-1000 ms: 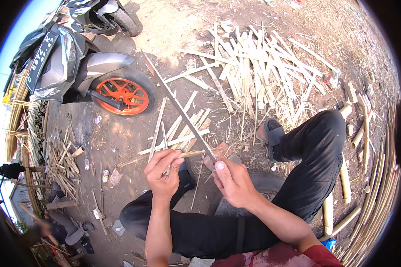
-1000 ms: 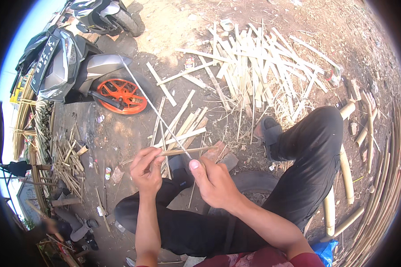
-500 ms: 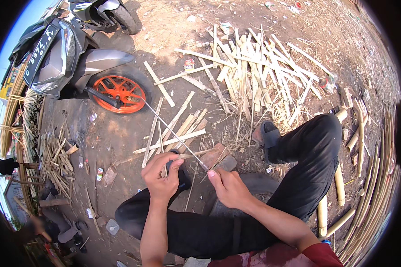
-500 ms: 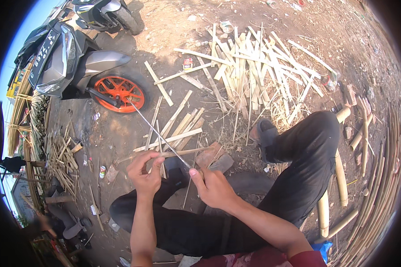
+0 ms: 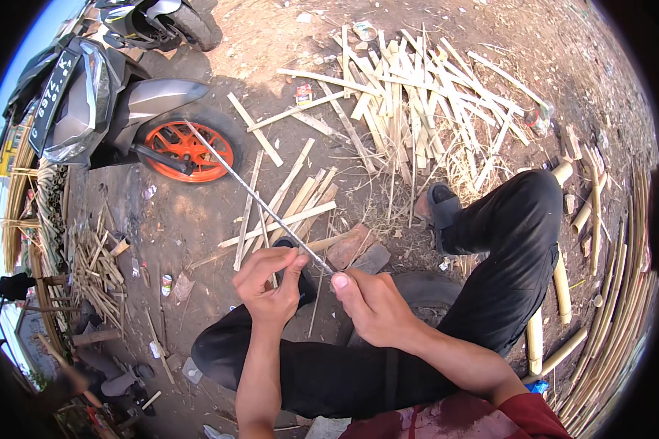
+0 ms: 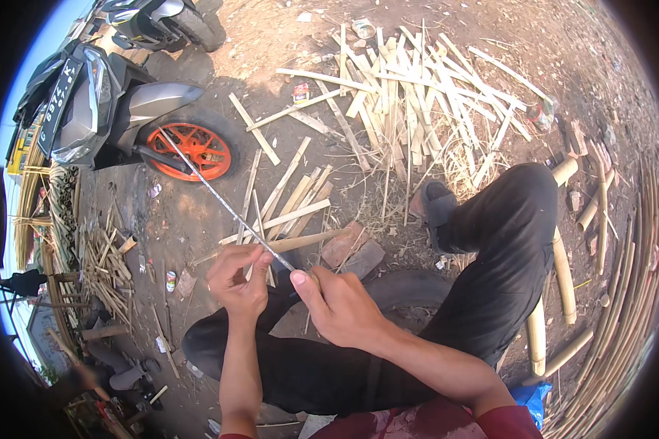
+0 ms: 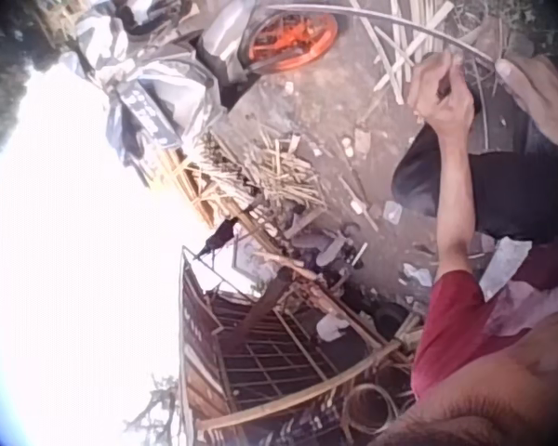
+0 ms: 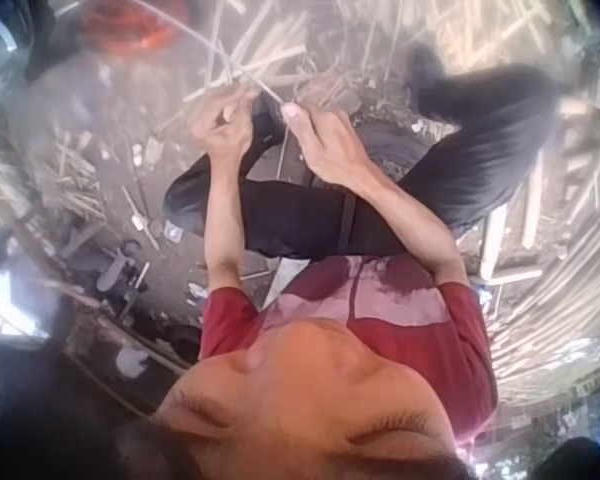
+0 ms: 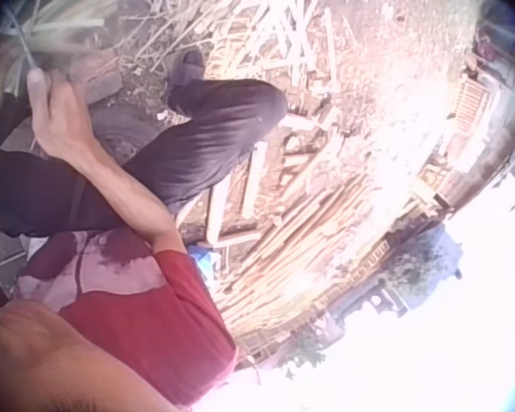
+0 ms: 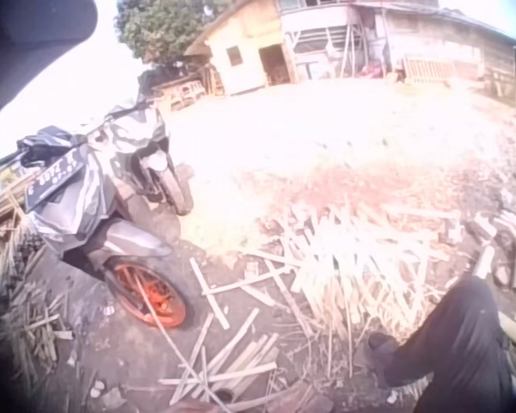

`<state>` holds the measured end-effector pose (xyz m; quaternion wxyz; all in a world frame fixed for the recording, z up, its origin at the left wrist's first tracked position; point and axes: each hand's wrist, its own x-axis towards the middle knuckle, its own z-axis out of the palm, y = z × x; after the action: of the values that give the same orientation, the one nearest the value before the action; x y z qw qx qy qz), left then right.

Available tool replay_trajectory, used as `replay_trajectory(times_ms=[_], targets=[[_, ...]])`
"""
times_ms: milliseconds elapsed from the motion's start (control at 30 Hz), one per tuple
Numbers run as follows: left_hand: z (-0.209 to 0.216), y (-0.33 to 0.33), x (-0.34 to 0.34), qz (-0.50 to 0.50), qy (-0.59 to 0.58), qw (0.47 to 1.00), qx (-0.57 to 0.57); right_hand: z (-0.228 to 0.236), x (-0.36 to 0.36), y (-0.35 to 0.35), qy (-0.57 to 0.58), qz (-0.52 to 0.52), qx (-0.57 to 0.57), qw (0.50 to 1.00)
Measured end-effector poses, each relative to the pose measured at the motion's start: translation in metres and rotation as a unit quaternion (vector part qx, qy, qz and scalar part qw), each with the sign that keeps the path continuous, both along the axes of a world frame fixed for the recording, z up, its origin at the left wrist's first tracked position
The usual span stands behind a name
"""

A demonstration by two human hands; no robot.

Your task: The person splits thin bamboo strips using a large blade, repeatedly running the edge along the material to divide it into finer sections.

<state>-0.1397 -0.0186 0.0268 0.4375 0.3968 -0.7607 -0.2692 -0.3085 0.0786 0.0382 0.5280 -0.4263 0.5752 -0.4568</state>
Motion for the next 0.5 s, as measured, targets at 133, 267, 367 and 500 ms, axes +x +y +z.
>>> replay_trajectory(times_ms=[133,267,367,500], targets=[[-0.003,-0.001,0.003,0.004,0.002,1.000,0.007,-0.001,0.003,-0.001,0.004,0.000,0.006,1.000],[-0.002,0.001,0.000,0.012,0.005,1.000,0.009,0.001,0.004,-0.001,0.001,-0.016,-0.003,1.000],[-0.002,0.002,0.000,0.009,0.002,1.000,0.009,0.003,0.002,-0.002,0.003,-0.018,0.004,1.000],[-0.002,0.002,0.007,0.019,0.004,1.000,0.022,-0.011,0.005,-0.003,0.034,-0.005,0.008,0.999]])
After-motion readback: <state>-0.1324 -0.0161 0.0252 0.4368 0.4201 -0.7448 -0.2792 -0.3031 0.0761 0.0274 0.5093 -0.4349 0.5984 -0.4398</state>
